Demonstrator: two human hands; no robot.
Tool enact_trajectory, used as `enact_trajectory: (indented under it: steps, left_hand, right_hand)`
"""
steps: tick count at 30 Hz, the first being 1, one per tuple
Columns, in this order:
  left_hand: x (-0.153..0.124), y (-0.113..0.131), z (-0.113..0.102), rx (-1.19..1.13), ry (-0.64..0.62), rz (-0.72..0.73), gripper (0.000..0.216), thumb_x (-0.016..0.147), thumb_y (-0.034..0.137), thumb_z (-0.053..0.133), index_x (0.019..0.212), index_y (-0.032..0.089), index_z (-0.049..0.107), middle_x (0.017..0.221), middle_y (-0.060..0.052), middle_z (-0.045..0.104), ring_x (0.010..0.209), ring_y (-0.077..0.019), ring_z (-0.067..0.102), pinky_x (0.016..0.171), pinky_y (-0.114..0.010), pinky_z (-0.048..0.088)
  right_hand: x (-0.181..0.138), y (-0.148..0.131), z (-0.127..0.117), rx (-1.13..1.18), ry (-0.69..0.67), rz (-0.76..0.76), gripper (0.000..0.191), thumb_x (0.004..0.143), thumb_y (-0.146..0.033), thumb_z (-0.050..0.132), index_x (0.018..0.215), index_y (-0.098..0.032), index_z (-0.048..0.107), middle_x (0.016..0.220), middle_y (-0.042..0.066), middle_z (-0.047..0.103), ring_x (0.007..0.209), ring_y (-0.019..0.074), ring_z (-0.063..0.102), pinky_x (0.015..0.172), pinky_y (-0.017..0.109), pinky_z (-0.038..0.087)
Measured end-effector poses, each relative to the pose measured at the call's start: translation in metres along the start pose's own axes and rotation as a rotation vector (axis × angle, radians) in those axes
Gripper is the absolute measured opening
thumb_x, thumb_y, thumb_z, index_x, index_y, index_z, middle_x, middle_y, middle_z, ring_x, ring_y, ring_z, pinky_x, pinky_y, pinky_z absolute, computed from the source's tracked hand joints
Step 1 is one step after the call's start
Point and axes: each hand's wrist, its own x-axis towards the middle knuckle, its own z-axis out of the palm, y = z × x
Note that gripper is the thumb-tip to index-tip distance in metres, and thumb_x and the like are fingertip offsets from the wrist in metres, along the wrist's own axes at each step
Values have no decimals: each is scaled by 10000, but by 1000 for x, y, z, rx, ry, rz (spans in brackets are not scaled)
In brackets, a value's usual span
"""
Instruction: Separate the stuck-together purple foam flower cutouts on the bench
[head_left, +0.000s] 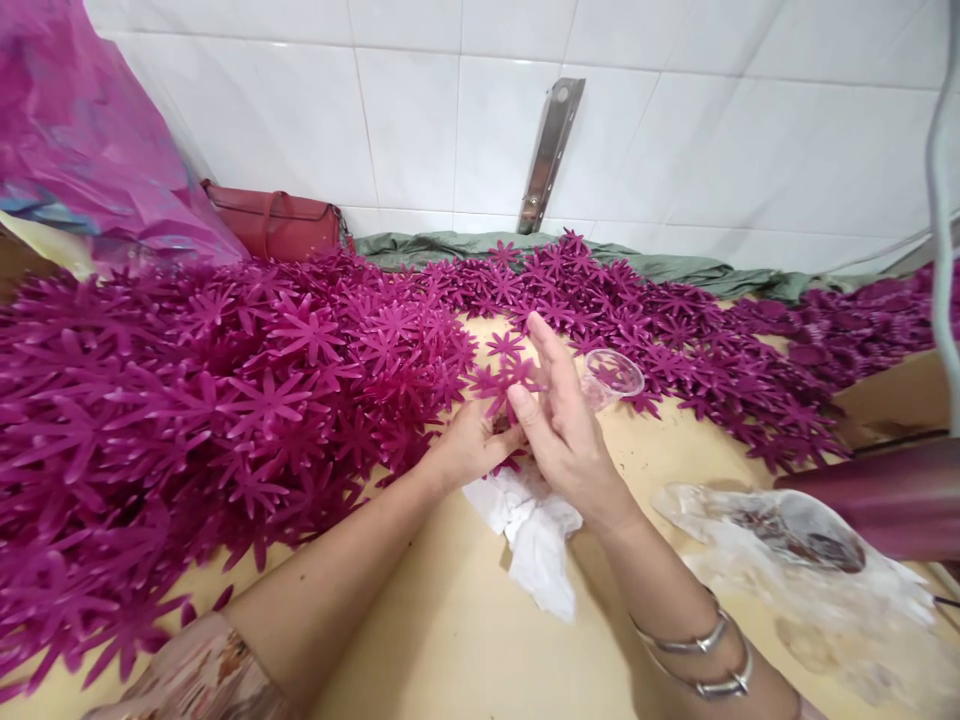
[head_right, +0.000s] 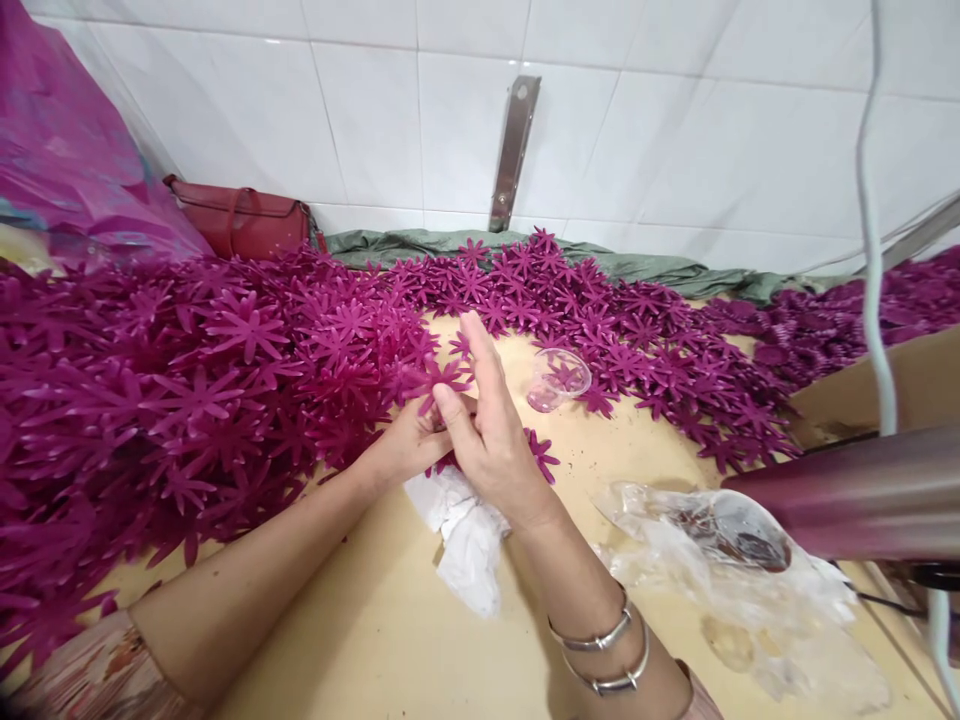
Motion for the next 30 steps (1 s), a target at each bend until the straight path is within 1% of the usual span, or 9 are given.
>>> enact_trajectory:
  steps: [2, 5, 8, 11, 15, 18, 23, 27, 30]
  left_hand:
    - [-1, 0, 0, 28, -14, 2, 102, 786, 285, 798, 834, 202, 762, 794, -35, 729, 856, -241, 688, 844, -336, 552]
    - [0, 1, 2, 39, -52, 5, 87, 832, 262, 738, 818, 179, 761, 744, -24, 697, 755, -201, 651, 776, -312, 542]
    - [3, 5, 4, -56, 1, -30, 205, 884, 359, 713, 923, 171, 787, 783, -43, 718, 796, -204, 676, 787, -312, 554]
    - [6, 7, 3, -166, 169, -64, 353, 918, 493, 681, 1035, 180, 792, 1023, -91, 780, 1009, -240, 717, 904, -340, 570]
    - [11, 4, -6, -66, 525, 126, 377, 926, 425, 703, 1235, 208, 719, 1293, -87, 734, 1206, -227, 677, 1089, -362, 509]
    - [12, 2, -10, 47, 643, 235, 352, 964, 377, 662, 1276, 217, 687, 1309, -82, 725, 1215, -211, 676, 1123, -368, 490]
    - [9, 3, -5, -11, 469, 225, 237, 948, 347, 686, 1130, 203, 733, 1179, -73, 767, 1126, -201, 714, 1065, -343, 527]
    - [6, 5, 1, -145, 324, 160, 389, 919, 324, 734, 1277, 214, 628, 1046, -52, 790, 1007, -174, 739, 961, -297, 556]
    - [5, 6, 5, -196, 290, 86, 504, 890, 322, 774, 1337, 206, 574, 1032, -56, 796, 1000, -175, 742, 958, -293, 551]
  right_hand:
    - [1, 0, 0, -129, 67, -73, 508, 1010, -284, 572, 1503, -337, 461, 1617, 63, 451, 1520, 247, 392, 1266, 520, 318]
    - [2, 5, -1, -276, 216, -103, 326, 963, -261, 639, 1288, -288, 628, 1326, 97, 648, 1297, 274, 571, 1134, 517, 449]
    - [3, 9, -4, -298, 310, -59, 138, 939, -279, 685, 1075, -254, 676, 1078, 73, 691, 1077, 252, 642, 992, 451, 517]
    - [2, 9, -4, -266, 357, -49, 107, 986, -302, 627, 1057, -238, 674, 1076, 76, 686, 1058, 239, 644, 980, 427, 506]
    - [2, 9, -2, -261, 361, -90, 164, 1041, -274, 521, 1092, -227, 669, 1101, 76, 689, 1075, 225, 643, 990, 423, 497]
    - [1, 13, 1, -265, 336, -88, 143, 1029, -261, 546, 1096, -223, 666, 1105, 77, 685, 1088, 228, 643, 993, 433, 502]
    - [1, 18, 2, -296, 298, -122, 200, 975, -254, 642, 1172, -247, 679, 1185, 90, 655, 1161, 247, 616, 987, 445, 517]
    - [2, 19, 1, -316, 301, -121, 97, 938, -253, 696, 1026, -227, 726, 1083, 82, 626, 1094, 242, 630, 1010, 445, 509]
    - [2, 22, 0, -353, 303, -106, 37, 930, -246, 694, 936, -226, 725, 1050, 77, 631, 1068, 247, 632, 1000, 453, 508]
